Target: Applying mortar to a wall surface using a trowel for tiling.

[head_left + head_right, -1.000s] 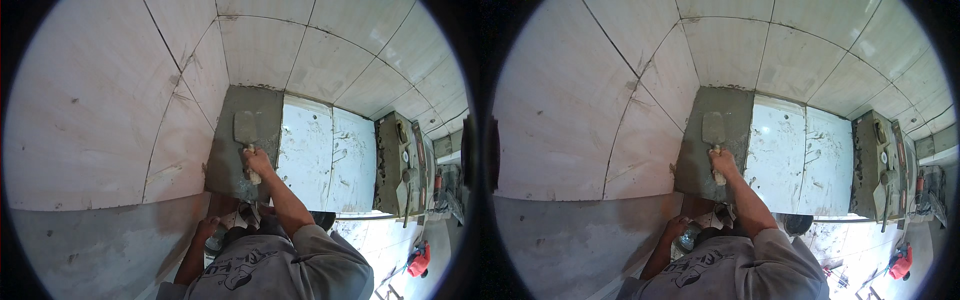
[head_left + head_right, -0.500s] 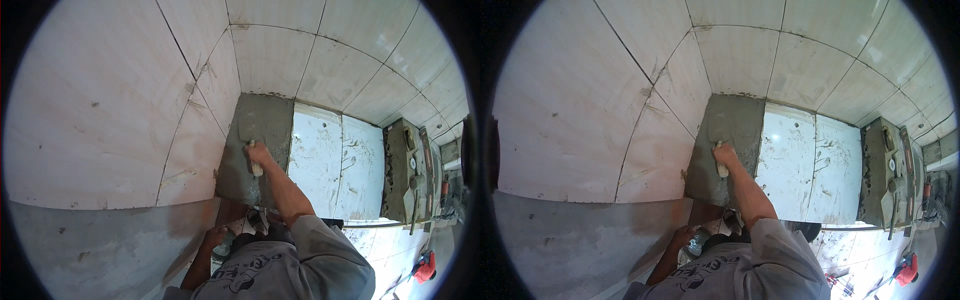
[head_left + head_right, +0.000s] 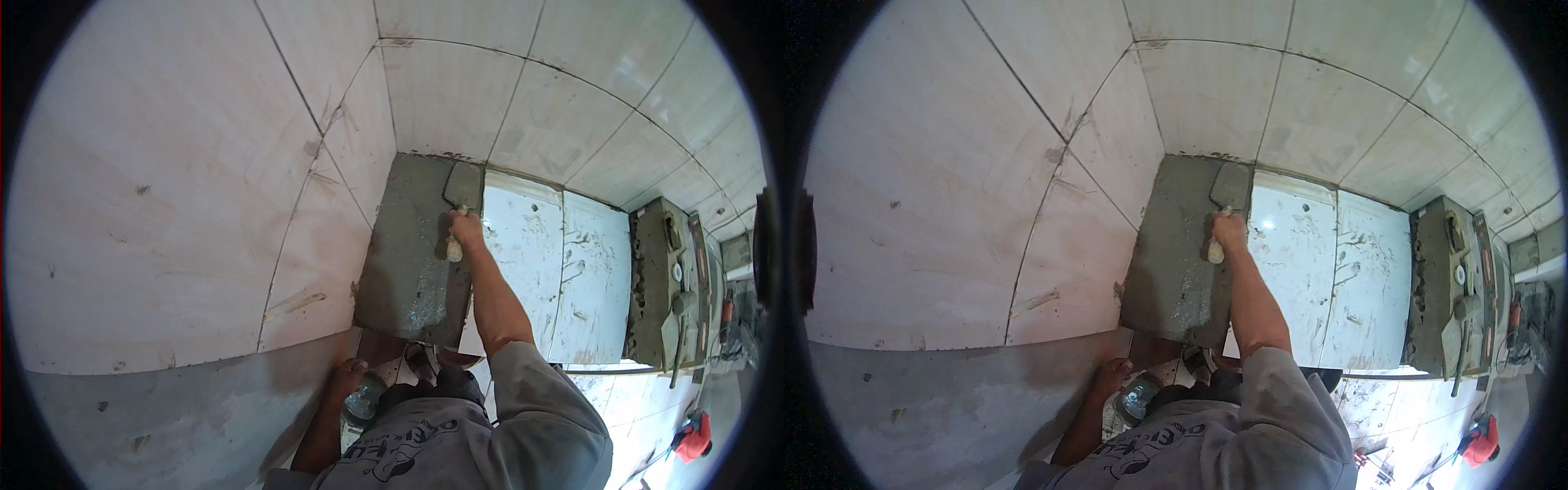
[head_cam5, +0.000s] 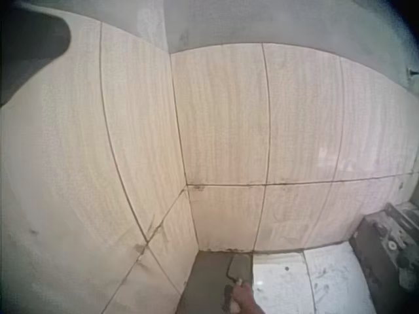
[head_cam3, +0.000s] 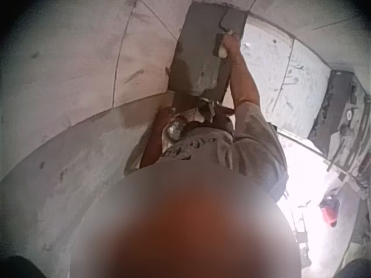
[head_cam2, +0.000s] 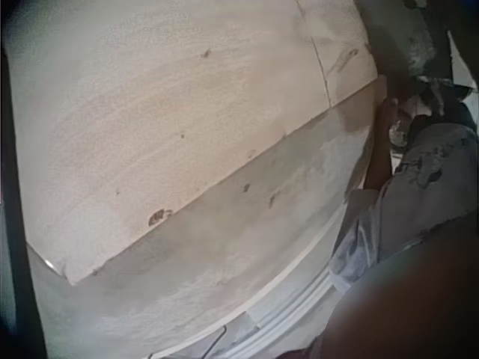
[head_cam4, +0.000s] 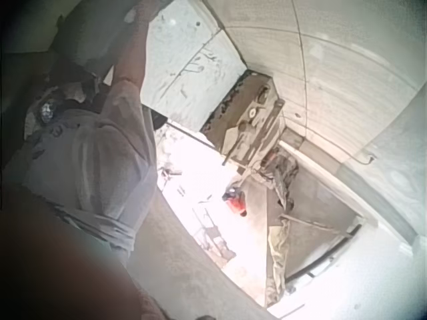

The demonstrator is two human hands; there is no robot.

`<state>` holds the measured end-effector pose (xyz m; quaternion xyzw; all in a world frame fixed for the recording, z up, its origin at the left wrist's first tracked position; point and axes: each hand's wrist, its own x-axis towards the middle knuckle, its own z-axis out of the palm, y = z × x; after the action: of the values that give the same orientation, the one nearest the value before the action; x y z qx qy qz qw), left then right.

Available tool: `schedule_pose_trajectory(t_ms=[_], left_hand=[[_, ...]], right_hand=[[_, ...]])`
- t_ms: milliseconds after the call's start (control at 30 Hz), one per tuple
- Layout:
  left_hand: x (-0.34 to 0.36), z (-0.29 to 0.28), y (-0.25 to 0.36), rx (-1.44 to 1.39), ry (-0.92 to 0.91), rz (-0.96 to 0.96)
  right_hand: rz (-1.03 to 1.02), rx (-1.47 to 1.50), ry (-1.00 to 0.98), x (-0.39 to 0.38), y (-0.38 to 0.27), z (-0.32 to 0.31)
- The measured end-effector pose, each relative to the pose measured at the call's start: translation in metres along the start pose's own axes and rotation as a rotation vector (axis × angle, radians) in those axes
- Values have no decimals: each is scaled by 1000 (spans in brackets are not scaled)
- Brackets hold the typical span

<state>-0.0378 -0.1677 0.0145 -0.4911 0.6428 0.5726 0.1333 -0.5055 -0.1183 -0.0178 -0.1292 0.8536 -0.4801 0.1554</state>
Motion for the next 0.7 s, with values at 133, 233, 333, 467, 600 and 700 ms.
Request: schedule_pose_trajectory(t_ms=[133,233,333,467,600,700], left_hand=[[-6,-6,-29,-67,52,-36],[-8,-2,-36,-61,54,-104],[-16,-3,-35,-110,21,-113],[-24,-8,-32,-103,38,-145],[-21,-3,-46,-161,31,-120],[-28,-6,-57,-172,29,-91]], right_hand=[[398,144,-157,0,-42,7],[273,42,-185,9,-24,24],[176,97,-239,21,-26,49],[326,242,-264,16,-60,85],[284,112,-278,17,-69,111],[53,-105,-447,8,-91,120]])
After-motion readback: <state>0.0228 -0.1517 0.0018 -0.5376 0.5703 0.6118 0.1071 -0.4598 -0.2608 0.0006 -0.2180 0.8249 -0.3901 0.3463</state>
